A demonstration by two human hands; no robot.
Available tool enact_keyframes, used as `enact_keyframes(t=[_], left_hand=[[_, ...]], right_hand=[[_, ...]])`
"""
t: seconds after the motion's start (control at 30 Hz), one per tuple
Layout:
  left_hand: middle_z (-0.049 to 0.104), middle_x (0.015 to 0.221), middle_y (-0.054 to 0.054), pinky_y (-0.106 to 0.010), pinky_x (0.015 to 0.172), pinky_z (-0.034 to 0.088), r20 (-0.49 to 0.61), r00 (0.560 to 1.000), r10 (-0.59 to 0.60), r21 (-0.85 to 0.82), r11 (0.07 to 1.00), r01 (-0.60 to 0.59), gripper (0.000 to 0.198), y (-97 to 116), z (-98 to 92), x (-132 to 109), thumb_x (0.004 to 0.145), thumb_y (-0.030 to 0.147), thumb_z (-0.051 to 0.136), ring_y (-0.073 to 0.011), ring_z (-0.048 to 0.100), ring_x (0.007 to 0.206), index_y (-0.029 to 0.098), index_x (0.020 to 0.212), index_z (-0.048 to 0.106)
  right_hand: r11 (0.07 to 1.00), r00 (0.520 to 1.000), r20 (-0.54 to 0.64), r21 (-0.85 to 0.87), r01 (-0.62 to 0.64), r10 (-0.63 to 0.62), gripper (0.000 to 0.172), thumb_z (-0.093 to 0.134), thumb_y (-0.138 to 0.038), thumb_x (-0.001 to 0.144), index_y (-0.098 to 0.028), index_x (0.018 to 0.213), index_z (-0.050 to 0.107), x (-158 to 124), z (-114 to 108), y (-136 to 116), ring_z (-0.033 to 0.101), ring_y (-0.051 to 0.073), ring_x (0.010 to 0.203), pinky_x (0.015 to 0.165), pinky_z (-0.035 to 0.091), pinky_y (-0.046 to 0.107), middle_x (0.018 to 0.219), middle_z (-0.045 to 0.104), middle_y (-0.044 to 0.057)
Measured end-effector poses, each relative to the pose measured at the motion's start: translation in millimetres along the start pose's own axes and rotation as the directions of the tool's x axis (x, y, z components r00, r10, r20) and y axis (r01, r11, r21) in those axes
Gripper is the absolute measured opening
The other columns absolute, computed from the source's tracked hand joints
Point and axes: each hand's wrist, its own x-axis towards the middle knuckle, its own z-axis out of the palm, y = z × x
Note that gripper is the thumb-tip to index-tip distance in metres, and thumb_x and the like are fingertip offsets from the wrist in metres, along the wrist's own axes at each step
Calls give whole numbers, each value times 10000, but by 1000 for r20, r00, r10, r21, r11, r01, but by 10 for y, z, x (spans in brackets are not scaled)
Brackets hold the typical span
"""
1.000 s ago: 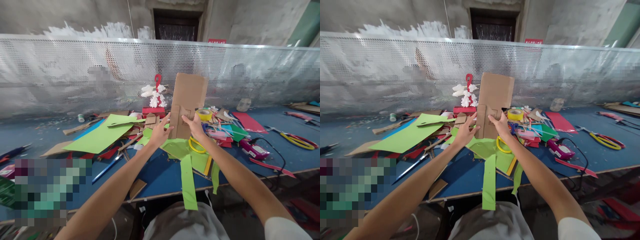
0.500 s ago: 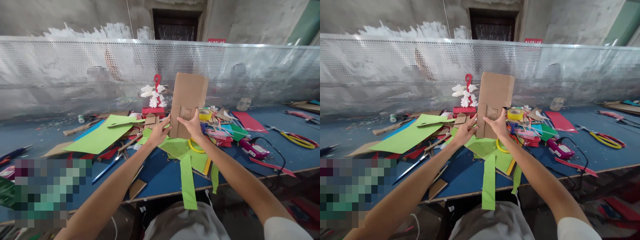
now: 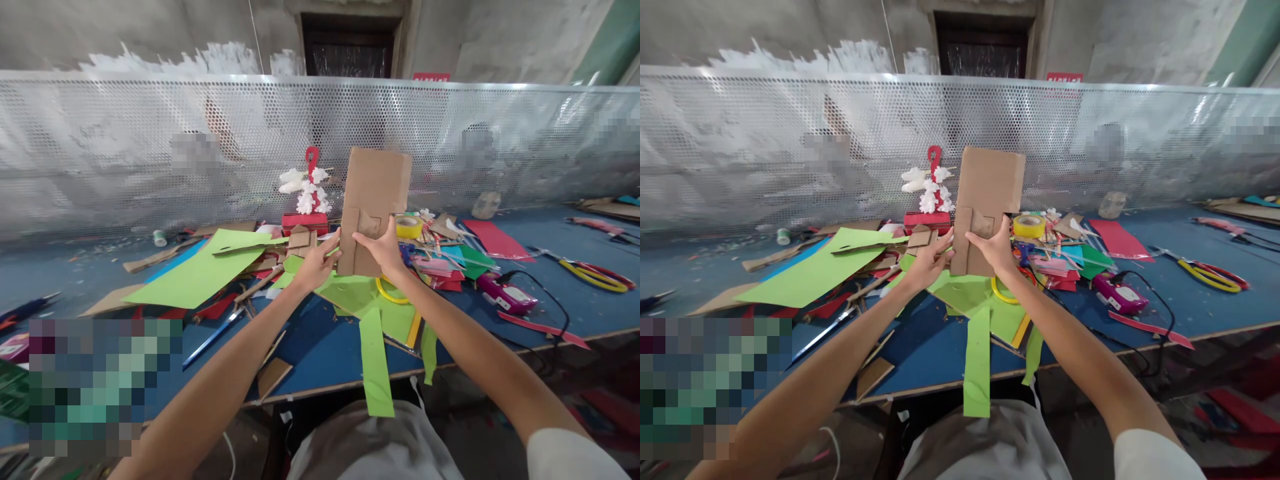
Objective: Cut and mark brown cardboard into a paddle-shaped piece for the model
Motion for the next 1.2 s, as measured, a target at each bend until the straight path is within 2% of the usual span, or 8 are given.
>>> enact_keyframes(t=[0.1,0.2,0.37,0.57,0.83,0.97,1.1,1.2], left_hand=[[498,1704,-158,-583,1132,584,89,995,-34,15,999,33,1081,17,-14,-36,875,551,844,-396,661,1411,262,1761,296],[644,1566,-197,-549,1036,642,160,982,-99,61,994,91,1237,62,-12,-72,814,440,912,-367,793,1185,244,1786,172],[787,1350,-158,-479,1062,625,111,990,-88,217,974,62,1066,144,8,-91,880,336,838,-330,813,1132,199,1768,264],[842,1190,-122,-452,1092,605,123,987,-106,261,963,71,1020,156,-3,-95,916,308,783,-311,808,1159,160,1768,240],[807,1305,-156,-435,1019,654,104,992,-67,251,967,39,1026,64,-6,-92,909,356,803,-306,826,1096,174,1763,263],[811,1293,-162,-470,1063,637,93,994,-60,254,967,35,1033,46,8,-104,913,344,789,-319,821,1112,170,1768,237],[603,1611,-207,-486,1071,637,89,995,-37,265,964,12,1036,45,11,-114,911,427,803,-329,813,1134,222,1765,254],[493,1696,-231,-500,1057,644,26,999,27,239,970,-32,875,77,40,-107,985,551,710,-355,764,1252,209,1715,368]], right_hand=[[1000,1000,-14,17,-13,13,1193,981,-535,655,-264,1637,360,20,-1,-2,468,362,1577,1289,400,614,1657,518,168],[998,1000,-29,60,4,-3,1175,971,-536,664,-251,1630,366,46,-8,-19,558,350,1505,1261,444,603,1614,560,173],[999,998,-55,42,31,-29,1143,963,-564,682,-263,1623,388,74,-26,-17,536,356,1525,1267,434,628,1619,560,172],[1000,998,-54,3,21,-21,1157,967,-556,680,-263,1636,384,61,-39,-23,450,367,1593,1299,390,634,1655,524,160],[999,998,-57,-36,23,-25,1228,964,-562,681,-232,1676,325,43,-46,-84,390,364,1628,1344,314,604,1700,466,177],[998,998,-59,-54,29,-32,1284,957,-582,689,-212,1706,266,42,-48,-95,402,365,1618,1349,302,586,1711,446,197],[998,997,-67,-63,25,-30,1299,952,-614,684,-210,1709,264,41,-47,-88,380,369,1628,1352,293,586,1722,427,201],[999,996,-82,-42,27,-30,1283,965,-617,660,-220,1688,306,34,-36,-95,382,374,1628,1353,288,600,1722,427,196]])
